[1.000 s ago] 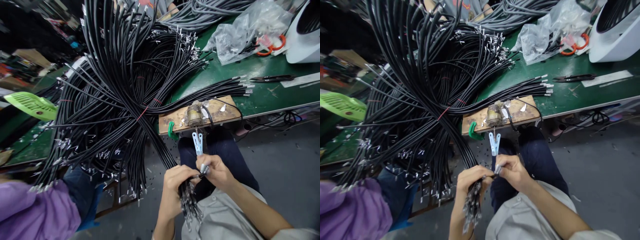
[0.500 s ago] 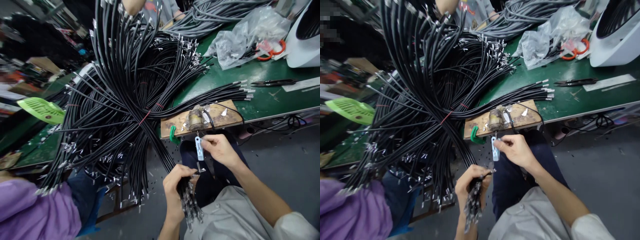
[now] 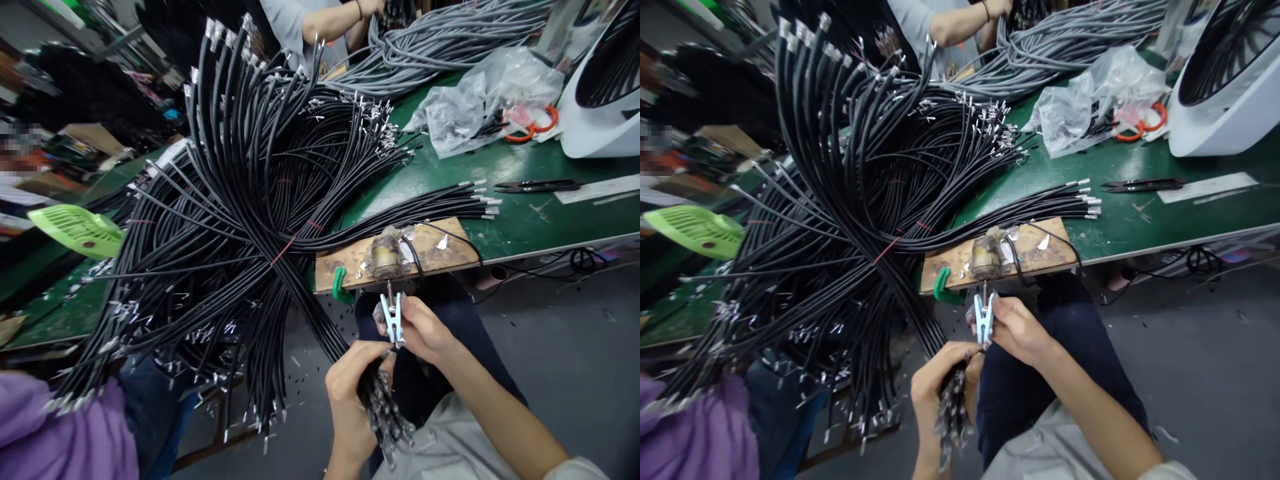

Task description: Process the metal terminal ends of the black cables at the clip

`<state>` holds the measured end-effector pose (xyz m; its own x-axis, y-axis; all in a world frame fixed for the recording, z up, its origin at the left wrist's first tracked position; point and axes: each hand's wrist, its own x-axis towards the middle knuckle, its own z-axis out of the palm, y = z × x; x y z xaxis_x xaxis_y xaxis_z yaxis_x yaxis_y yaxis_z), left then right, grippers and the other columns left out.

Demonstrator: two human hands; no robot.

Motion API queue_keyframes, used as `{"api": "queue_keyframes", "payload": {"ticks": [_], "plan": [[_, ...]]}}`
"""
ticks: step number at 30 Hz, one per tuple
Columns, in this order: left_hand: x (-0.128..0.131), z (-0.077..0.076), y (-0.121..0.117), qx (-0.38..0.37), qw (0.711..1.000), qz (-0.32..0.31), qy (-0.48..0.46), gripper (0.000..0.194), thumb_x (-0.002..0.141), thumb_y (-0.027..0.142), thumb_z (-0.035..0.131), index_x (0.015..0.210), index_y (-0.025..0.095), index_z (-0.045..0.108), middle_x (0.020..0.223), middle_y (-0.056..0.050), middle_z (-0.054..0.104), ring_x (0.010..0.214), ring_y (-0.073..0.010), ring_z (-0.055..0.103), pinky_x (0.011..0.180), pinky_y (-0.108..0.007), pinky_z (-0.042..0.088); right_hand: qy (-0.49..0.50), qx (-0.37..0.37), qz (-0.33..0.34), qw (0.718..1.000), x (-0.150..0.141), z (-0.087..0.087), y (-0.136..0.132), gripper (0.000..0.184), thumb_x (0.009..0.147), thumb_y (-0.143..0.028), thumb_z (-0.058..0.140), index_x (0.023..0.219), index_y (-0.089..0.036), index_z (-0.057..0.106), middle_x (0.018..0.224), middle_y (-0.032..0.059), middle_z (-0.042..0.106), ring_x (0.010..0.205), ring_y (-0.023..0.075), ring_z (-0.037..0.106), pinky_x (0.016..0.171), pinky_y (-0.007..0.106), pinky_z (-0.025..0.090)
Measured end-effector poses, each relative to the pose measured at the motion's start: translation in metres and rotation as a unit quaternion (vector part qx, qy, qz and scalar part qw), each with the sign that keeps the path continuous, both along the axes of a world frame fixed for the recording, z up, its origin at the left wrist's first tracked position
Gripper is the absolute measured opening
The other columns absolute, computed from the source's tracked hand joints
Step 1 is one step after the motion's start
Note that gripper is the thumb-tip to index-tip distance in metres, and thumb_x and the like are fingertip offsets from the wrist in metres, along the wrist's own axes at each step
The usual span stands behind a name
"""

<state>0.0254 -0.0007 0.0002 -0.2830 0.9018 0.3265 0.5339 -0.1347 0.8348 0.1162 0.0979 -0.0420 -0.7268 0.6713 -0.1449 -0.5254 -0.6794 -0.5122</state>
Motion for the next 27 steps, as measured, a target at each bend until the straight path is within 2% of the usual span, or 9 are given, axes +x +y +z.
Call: {"api": "queue_keyframes", "payload": {"ticks": [5, 9, 11, 13, 15, 17, 19, 23, 27], "plan": [[-0.007, 0.006, -0.005, -0.024, 0.999, -0.036, 0.013, 0.011, 0.083, 0.01, 0.059, 0.085, 0.015, 0.069, 0.075, -0.006, 0.069, 0.066, -0.0155, 0.064, 0.063, -0.025, 0.051, -0.025, -0.021, 0.004, 0.999, 0.015, -0.018, 0.0, 0.047, 0.076, -0.06, 0.065, 0.07, -0.014, 0.068, 0.06, 0.0025, 0.059, 0.054, 0.0112, 0.048, 0.053, 0.025, 0.04], [-0.012, 0.007, -0.01, -0.016, 0.998, -0.054, 0.026, 0.012, 0.081, 0.009, 0.062, 0.086, 0.016, 0.07, 0.076, -0.005, 0.068, 0.067, -0.015, 0.064, 0.063, -0.024, 0.05, -0.153, 0.092, -0.09, 0.98, 0.048, -0.022, -0.005, 0.03, 0.079, -0.046, 0.069, 0.076, -0.016, 0.069, 0.067, 0.0034, 0.06, 0.059, 0.0127, 0.047, 0.057, 0.027, 0.038], [-0.013, 0.007, -0.01, -0.02, 0.997, -0.06, 0.037, 0.011, 0.08, 0.011, 0.064, 0.087, 0.017, 0.07, 0.077, -0.005, 0.069, 0.068, -0.0154, 0.064, 0.063, -0.024, 0.05, -0.229, 0.218, -0.149, 0.937, 0.062, -0.013, -0.014, 0.018, 0.082, -0.033, 0.068, 0.073, -0.018, 0.069, 0.066, 0.003, 0.059, 0.061, 0.0151, 0.048, 0.058, 0.03, 0.037], [-0.013, 0.005, -0.01, -0.035, 0.996, -0.068, 0.044, 0.007, 0.078, 0.013, 0.066, 0.084, 0.016, 0.068, 0.074, -0.005, 0.069, 0.066, -0.0157, 0.065, 0.061, -0.024, 0.049, -0.275, 0.366, -0.176, 0.871, 0.07, 0.0, -0.024, 0.005, 0.078, -0.024, 0.072, 0.076, -0.02, 0.071, 0.066, 0.0036, 0.06, 0.065, 0.0185, 0.05, 0.063, 0.034, 0.038], [-0.012, 0.003, -0.009, -0.05, 0.994, -0.08, 0.053, 0.007, 0.075, 0.015, 0.068, 0.081, 0.016, 0.065, 0.07, -0.003, 0.068, 0.062, -0.0156, 0.064, 0.058, -0.024, 0.048, -0.298, 0.477, -0.18, 0.807, 0.069, 0.013, -0.033, 0.013, 0.073, -0.018, 0.076, 0.084, -0.022, 0.073, 0.071, 0.0049, 0.064, 0.069, 0.021, 0.051, 0.068, 0.038, 0.04], [-0.012, 0.0, -0.009, -0.057, 0.992, -0.087, 0.067, 0.008, 0.073, 0.014, 0.068, 0.08, 0.017, 0.064, 0.069, -0.002, 0.068, 0.058, -0.0149, 0.063, 0.055, -0.024, 0.046, -0.307, 0.52, -0.191, 0.774, 0.064, 0.021, -0.039, 0.02, 0.074, -0.014, 0.074, 0.091, -0.024, 0.073, 0.074, 0.0053, 0.066, 0.07, 0.0214, 0.052, 0.069, 0.039, 0.041], [-0.013, -0.001, -0.011, -0.054, 0.991, -0.096, 0.081, 0.008, 0.075, 0.013, 0.067, 0.082, 0.017, 0.065, 0.069, -0.003, 0.069, 0.058, -0.0146, 0.063, 0.055, -0.024, 0.045, -0.301, 0.524, -0.199, 0.772, 0.058, 0.023, -0.041, 0.018, 0.078, -0.012, 0.07, 0.091, -0.023, 0.072, 0.072, 0.0048, 0.065, 0.069, 0.0206, 0.052, 0.068, 0.038, 0.042], [-0.015, -0.002, -0.016, -0.05, 0.988, -0.118, 0.085, 0.01, 0.08, 0.014, 0.065, 0.09, 0.018, 0.068, 0.075, -0.005, 0.072, 0.064, -0.016, 0.066, 0.06, -0.026, 0.048, -0.276, 0.485, -0.19, 0.808, 0.052, 0.014, -0.042, 0.012, 0.079, -0.011, 0.068, 0.086, -0.021, 0.07, 0.071, 0.0047, 0.063, 0.068, 0.0201, 0.052, 0.065, 0.036, 0.042], [-0.013, -0.006, -0.019, -0.009, 0.994, -0.067, 0.081, 0.013, 0.079, 0.011, 0.067, 0.091, 0.017, 0.068, 0.076, -0.005, 0.073, 0.064, -0.0155, 0.066, 0.061, -0.025, 0.049, -0.271, 0.345, -0.263, 0.859, 0.036, 0.002, -0.054, 0.01, 0.08, -0.017, 0.067, 0.071, -0.02, 0.068, 0.066, 0.0026, 0.055, 0.066, 0.0176, 0.048, 0.06, 0.031, 0.038]]}}
